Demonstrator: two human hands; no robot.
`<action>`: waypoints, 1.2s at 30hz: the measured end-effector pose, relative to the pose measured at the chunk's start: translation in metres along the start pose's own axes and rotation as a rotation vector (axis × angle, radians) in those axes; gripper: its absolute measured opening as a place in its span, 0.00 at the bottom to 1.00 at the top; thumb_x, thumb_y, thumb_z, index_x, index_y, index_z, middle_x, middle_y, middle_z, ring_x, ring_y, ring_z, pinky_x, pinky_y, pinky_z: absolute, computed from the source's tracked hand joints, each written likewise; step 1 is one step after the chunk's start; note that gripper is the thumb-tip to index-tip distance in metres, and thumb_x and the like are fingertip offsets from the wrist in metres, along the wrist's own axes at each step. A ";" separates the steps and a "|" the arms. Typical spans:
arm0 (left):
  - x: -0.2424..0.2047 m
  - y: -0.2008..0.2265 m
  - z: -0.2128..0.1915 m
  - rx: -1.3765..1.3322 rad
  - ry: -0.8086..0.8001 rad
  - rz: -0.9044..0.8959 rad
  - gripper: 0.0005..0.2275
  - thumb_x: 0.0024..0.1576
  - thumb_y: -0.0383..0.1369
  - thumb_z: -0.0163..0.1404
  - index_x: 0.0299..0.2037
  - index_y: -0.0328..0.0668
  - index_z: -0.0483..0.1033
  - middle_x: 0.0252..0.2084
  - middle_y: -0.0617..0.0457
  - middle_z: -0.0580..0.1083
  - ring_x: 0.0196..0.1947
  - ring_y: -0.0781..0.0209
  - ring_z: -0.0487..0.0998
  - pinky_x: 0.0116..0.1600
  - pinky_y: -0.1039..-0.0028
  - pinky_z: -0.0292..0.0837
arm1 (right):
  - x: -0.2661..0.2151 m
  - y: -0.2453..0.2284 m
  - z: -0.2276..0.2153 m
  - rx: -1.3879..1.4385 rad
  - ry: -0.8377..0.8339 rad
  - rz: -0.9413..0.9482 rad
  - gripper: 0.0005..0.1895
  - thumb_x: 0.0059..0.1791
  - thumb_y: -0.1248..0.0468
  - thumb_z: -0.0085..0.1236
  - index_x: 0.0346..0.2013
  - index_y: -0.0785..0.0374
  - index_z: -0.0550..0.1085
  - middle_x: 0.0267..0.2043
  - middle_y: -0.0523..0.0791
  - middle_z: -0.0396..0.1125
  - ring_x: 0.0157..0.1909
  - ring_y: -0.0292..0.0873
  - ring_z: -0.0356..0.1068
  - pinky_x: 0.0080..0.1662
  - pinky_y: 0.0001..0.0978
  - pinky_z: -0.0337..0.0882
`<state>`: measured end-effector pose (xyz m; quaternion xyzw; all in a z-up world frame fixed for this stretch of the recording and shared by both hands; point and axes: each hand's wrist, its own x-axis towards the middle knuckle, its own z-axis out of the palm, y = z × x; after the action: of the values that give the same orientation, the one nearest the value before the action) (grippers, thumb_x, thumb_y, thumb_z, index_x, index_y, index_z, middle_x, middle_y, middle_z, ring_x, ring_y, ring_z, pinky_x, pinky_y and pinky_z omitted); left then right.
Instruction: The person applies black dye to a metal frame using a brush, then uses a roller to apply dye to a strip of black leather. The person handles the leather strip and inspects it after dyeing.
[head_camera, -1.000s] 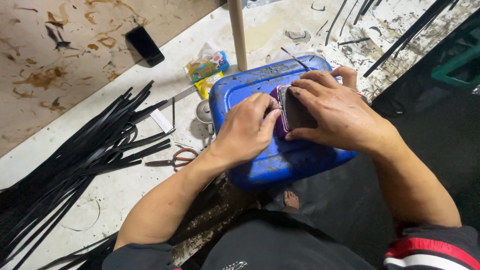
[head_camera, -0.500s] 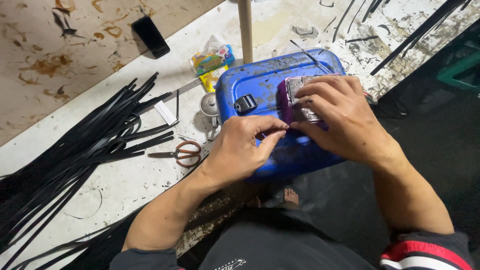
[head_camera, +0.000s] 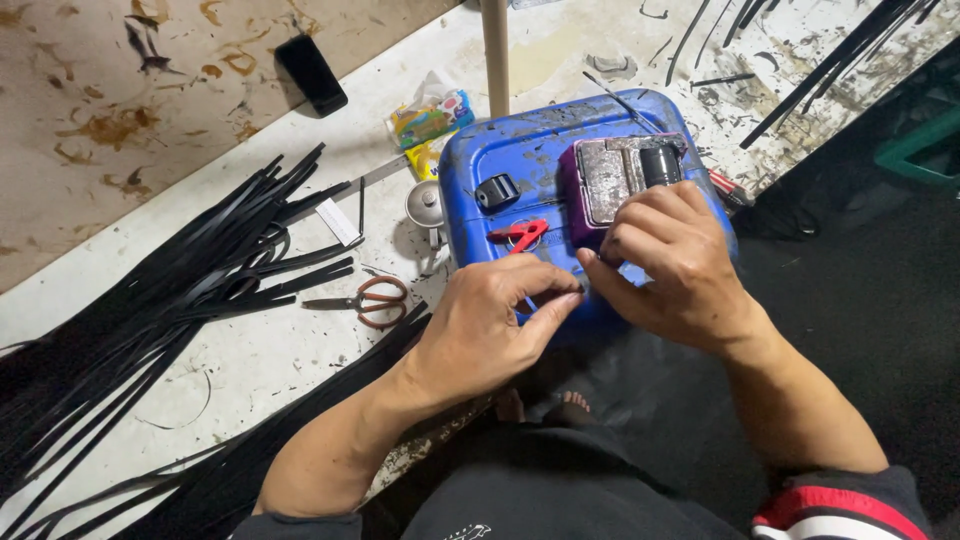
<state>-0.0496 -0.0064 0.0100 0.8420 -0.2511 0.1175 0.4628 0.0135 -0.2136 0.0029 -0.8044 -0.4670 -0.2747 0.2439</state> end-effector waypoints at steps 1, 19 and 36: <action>-0.003 0.001 0.000 0.000 0.002 0.001 0.03 0.58 0.29 0.55 0.38 0.39 0.81 0.37 0.51 0.82 0.38 0.57 0.84 0.48 0.71 0.75 | -0.001 -0.001 0.001 -0.001 -0.001 -0.002 0.17 0.53 0.66 0.64 0.25 0.60 0.65 0.28 0.44 0.63 0.35 0.50 0.63 0.41 0.42 0.55; -0.070 0.002 0.079 -0.384 0.166 -0.235 0.08 0.61 0.21 0.47 0.33 0.41 0.78 0.26 0.52 0.77 0.32 0.63 0.80 0.38 0.71 0.77 | -0.034 -0.042 0.015 0.449 0.240 -0.164 0.09 0.54 0.67 0.55 0.40 0.72 0.77 0.42 0.54 0.75 0.38 0.57 0.77 0.38 0.43 0.75; -0.168 0.018 0.011 -0.141 0.830 -0.579 0.15 0.64 0.36 0.54 0.25 0.39 0.77 0.15 0.52 0.75 0.15 0.67 0.79 0.22 0.82 0.76 | -0.046 -0.085 0.079 0.652 0.004 -0.163 0.11 0.49 0.72 0.67 0.27 0.65 0.72 0.27 0.47 0.70 0.25 0.50 0.71 0.28 0.35 0.71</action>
<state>-0.2017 0.0289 -0.0553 0.7261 0.1900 0.2918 0.5929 -0.0640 -0.1521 -0.0741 -0.6436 -0.5926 -0.1311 0.4663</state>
